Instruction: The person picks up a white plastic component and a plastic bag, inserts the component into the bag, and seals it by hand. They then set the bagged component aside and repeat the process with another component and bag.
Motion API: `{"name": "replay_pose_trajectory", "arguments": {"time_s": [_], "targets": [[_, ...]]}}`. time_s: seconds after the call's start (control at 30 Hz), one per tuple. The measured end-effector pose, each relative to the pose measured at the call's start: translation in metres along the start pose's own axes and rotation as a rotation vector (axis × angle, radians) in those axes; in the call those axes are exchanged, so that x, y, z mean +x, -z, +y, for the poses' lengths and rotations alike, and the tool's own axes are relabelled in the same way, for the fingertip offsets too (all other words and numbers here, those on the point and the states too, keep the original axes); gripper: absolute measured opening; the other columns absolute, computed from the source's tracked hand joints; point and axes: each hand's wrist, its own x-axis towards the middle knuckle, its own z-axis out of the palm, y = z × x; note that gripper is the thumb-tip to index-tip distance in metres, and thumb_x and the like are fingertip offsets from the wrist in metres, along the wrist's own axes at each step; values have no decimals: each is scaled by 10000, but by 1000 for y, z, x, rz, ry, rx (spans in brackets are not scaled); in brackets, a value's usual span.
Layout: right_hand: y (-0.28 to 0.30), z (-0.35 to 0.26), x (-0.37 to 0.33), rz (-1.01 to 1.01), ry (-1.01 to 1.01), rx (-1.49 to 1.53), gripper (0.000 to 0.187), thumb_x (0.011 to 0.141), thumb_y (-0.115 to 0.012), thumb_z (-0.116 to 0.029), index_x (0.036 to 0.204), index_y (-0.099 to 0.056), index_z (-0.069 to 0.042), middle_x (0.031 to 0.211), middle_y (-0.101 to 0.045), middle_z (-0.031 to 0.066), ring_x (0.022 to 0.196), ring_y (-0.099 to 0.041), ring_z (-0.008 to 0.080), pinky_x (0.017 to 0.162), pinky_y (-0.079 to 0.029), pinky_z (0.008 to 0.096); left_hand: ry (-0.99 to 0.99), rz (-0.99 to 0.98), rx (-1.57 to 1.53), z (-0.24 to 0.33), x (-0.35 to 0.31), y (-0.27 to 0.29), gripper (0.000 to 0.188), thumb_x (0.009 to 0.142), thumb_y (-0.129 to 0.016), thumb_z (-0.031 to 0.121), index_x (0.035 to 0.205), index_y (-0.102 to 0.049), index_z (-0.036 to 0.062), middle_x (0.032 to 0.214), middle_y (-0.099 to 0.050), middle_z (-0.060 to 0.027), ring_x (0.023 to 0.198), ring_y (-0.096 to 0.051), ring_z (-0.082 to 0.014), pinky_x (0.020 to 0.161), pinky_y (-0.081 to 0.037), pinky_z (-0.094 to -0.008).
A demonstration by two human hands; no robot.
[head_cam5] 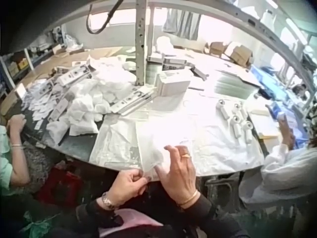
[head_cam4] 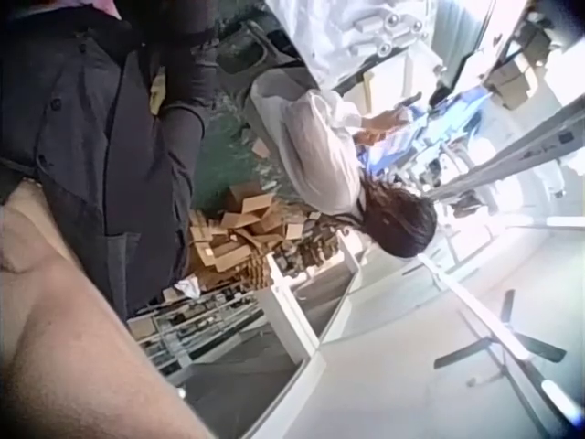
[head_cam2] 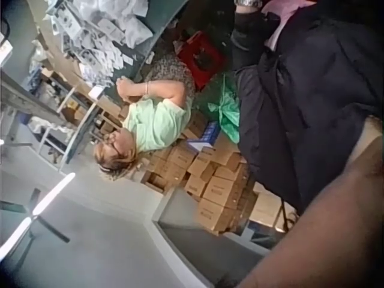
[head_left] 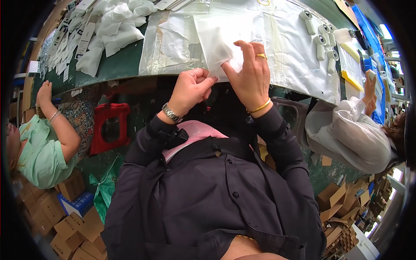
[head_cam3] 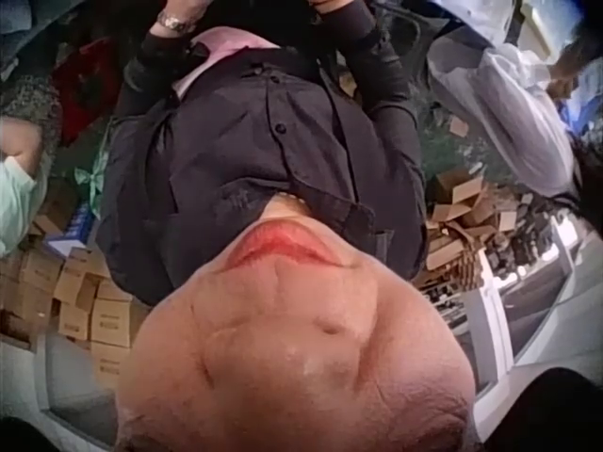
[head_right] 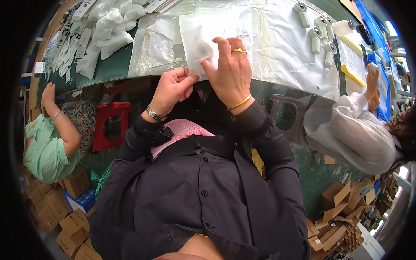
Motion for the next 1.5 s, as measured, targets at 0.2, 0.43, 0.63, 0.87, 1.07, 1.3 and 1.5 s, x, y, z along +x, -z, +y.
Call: {"name": "replay_pose_trajectory", "arguments": {"time_s": [0.2,0.43,0.63,0.87,1.07,1.3,1.5], "targets": [[-20,20,8,5,-36,-137,504,835,-785,-191,1298,-615,-88,943,-683,110,791,-682,332,741,-548,459,3,-1,13,-1,-2,1,194,1035,-715,203,1007,-717,11,618,-601,36,468,-433,-9,444,-297,-197],[22,-3,-11,-297,-402,64,371,912,-751,-154,1263,-668,-66,746,-682,82,652,-681,228,685,-559,364,-16,40,15,7,-8,0,212,1047,-696,212,999,-730,8,614,-601,34,461,-433,-9,446,-310,-196],[33,4,-46,-176,-496,453,187,970,-734,-57,1153,-744,-25,774,-704,24,685,-650,66,659,-523,240,-16,78,41,3,-9,11,272,1047,-672,233,979,-735,-23,603,-651,-10,441,-478,-32,444,-359,-210],[42,12,-58,-177,-535,461,138,997,-740,-75,1101,-753,15,750,-673,-19,664,-587,23,610,-465,212,-10,79,30,4,-11,20,299,1046,-673,253,940,-736,-19,612,-674,-30,442,-493,-35,448,-370,-206],[29,8,-53,-307,-576,460,150,1021,-745,-135,1029,-753,14,680,-605,-41,604,-511,0,548,-357,185,-113,145,237,8,-13,7,293,1067,-649,250,940,-713,-6,625,-672,-60,437,-480,-50,436,-357,-208],[29,21,-60,-253,-835,888,247,1069,-690,-225,986,-752,0,645,-568,-49,566,-472,9,523,-329,192,12,115,-21,-2,-8,31,269,1050,-626,206,889,-700,3,627,-687,-86,438,-511,-68,431,-367,-215],[35,24,-70,-387,-795,768,303,1087,-665,-266,992,-750,9,646,-555,-60,554,-469,11,516,-331,193,81,41,-153,3,-11,33,272,1037,-600,170,842,-697,8,628,-696,-111,436,-527,-81,429,-378,-220]]}}
